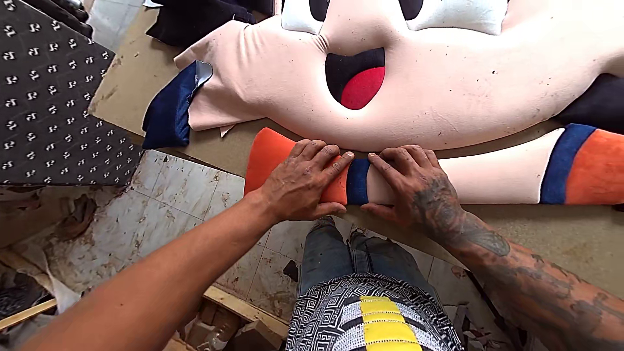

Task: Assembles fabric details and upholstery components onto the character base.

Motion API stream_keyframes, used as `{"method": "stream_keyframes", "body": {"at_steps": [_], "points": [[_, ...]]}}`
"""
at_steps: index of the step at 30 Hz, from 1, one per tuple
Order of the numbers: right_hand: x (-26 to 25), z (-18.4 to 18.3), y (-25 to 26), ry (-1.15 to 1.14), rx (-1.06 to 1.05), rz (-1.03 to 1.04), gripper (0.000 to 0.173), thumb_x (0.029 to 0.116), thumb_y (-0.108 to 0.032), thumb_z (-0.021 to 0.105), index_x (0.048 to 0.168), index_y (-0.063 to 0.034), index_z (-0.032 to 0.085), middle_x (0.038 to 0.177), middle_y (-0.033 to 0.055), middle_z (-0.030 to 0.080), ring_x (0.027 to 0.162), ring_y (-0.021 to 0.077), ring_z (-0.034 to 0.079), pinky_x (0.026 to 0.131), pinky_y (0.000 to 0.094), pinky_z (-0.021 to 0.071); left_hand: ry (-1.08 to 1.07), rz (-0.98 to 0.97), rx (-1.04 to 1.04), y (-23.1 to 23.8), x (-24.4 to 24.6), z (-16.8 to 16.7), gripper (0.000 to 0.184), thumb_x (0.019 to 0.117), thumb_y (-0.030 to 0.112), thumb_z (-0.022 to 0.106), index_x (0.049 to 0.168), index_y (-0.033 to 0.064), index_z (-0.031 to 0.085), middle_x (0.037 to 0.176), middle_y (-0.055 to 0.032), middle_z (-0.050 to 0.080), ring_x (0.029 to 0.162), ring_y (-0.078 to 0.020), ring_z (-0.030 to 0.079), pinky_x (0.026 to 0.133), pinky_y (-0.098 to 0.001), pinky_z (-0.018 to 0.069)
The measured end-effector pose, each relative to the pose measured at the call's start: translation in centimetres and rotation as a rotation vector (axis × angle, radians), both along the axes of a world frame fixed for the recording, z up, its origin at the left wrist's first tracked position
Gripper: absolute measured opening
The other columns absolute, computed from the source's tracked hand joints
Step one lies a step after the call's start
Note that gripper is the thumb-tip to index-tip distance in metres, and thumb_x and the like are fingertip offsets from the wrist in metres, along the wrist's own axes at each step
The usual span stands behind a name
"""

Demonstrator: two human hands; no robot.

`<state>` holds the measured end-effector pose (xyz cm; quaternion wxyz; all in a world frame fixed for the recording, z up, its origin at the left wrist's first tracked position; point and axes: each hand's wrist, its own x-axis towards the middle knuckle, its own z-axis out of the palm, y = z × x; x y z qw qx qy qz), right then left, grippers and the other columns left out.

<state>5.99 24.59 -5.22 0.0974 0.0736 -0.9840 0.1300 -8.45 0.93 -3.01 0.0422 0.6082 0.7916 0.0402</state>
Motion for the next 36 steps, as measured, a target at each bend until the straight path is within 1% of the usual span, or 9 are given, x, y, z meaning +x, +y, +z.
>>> {"method": "stream_keyframes", "body": {"at_steps": [3, 5, 7, 14, 21, 27, 30, 33, 36], "points": [[0.2, -0.1, 0.0, -0.009, 0.046, 0.022, 0.094, 0.0817, -0.083, 0.051, 0.142, -0.0124, 0.061, 0.131, 0.0134, 0.064, 0.122, 0.0329, 0.057, 0.104, 0.0517, 0.0423, 0.032, -0.088, 0.027, 0.1, -0.8, -0.3, 0.099, 0.0816, 0.086, 0.050, 0.154, 0.0178, 0.048, 0.140, -0.0104, 0.058, 0.132, -0.0295, 0.051, 0.117, -0.0469, 0.0345], [0.4, -0.1, -0.2, -0.045, 0.113, 0.036, 0.097, 0.0884, -0.083, 0.039, 0.150, -0.0086, 0.052, 0.138, 0.0155, 0.060, 0.125, 0.0338, 0.055, 0.106, 0.0523, 0.0390, 0.043, -0.086, 0.047, 0.1, -0.7, -0.5, 0.099, 0.0813, 0.085, 0.050, 0.153, 0.0178, 0.049, 0.139, -0.0108, 0.059, 0.131, -0.0291, 0.052, 0.116, -0.0470, 0.0345], [0.5, -0.3, -0.3, -0.053, 0.151, 0.041, 0.097, 0.0916, -0.081, 0.032, 0.152, -0.0072, 0.049, 0.141, 0.0161, 0.058, 0.126, 0.0345, 0.054, 0.107, 0.0526, 0.0373, 0.050, -0.062, 0.057, 0.1, -0.5, -0.5, 0.099, 0.0804, 0.086, 0.050, 0.152, 0.0174, 0.051, 0.138, -0.0109, 0.060, 0.130, -0.0290, 0.054, 0.115, -0.0473, 0.0361], [0.0, -0.9, -0.5, -0.039, 0.183, 0.047, 0.096, 0.0917, -0.081, 0.030, 0.151, -0.0082, 0.050, 0.140, 0.0156, 0.057, 0.125, 0.0340, 0.053, 0.106, 0.0520, 0.0361, 0.026, -0.040, 0.060, 0.4, -0.6, -0.7, 0.099, 0.0780, 0.084, 0.053, 0.151, 0.0170, 0.052, 0.137, -0.0092, 0.061, 0.129, -0.0281, 0.053, 0.114, -0.0476, 0.0359], [0.3, -0.9, -0.6, -0.037, 0.188, 0.046, 0.095, 0.0928, -0.080, 0.028, 0.151, -0.0081, 0.050, 0.140, 0.0155, 0.057, 0.125, 0.0342, 0.053, 0.106, 0.0515, 0.0365, -0.057, -0.027, 0.028, 0.9, -0.6, -0.7, 0.104, 0.0663, 0.077, 0.066, 0.150, 0.0165, 0.052, 0.137, -0.0093, 0.060, 0.129, -0.0283, 0.052, 0.112, -0.0496, 0.0358], [0.1, -0.7, -0.5, -0.026, 0.172, 0.060, 0.096, 0.0922, -0.080, 0.030, 0.149, -0.0056, 0.051, 0.137, 0.0167, 0.058, 0.123, 0.0348, 0.054, 0.104, 0.0516, 0.0364, -0.059, -0.006, 0.044, 1.6, -0.3, -0.9, 0.098, 0.0668, 0.077, 0.064, 0.145, 0.0172, 0.058, 0.133, -0.0098, 0.061, 0.124, -0.0284, 0.054, 0.106, -0.0499, 0.0370], [0.1, -0.5, -0.6, -0.038, 0.164, 0.063, 0.097, 0.0916, -0.081, 0.029, 0.150, -0.0052, 0.050, 0.137, 0.0171, 0.058, 0.123, 0.0350, 0.054, 0.104, 0.0521, 0.0368, -0.050, 0.010, 0.057, 1.8, -0.1, -0.9, 0.098, 0.0646, 0.077, 0.065, 0.142, 0.0170, 0.060, 0.131, -0.0104, 0.061, 0.122, -0.0290, 0.055, 0.106, -0.0501, 0.0375], [0.2, -0.7, -0.5, -0.030, 0.148, 0.070, 0.099, 0.0885, -0.082, 0.033, 0.149, -0.0051, 0.050, 0.137, 0.0171, 0.058, 0.123, 0.0351, 0.054, 0.105, 0.0531, 0.0365, -0.045, 0.023, 0.053, 2.0, 0.1, -1.0, 0.097, 0.0639, 0.076, 0.065, 0.141, 0.0165, 0.060, 0.132, -0.0104, 0.061, 0.123, -0.0294, 0.055, 0.107, -0.0504, 0.0378], [0.1, -0.8, -0.5, -0.020, 0.137, 0.073, 0.097, 0.0898, -0.080, 0.035, 0.149, -0.0049, 0.051, 0.136, 0.0174, 0.059, 0.123, 0.0353, 0.055, 0.105, 0.0530, 0.0367, -0.043, 0.028, 0.059, 2.0, 0.1, -0.9, 0.097, 0.0626, 0.075, 0.067, 0.139, 0.0153, 0.061, 0.131, -0.0103, 0.061, 0.122, -0.0295, 0.055, 0.107, -0.0489, 0.0384]]}}
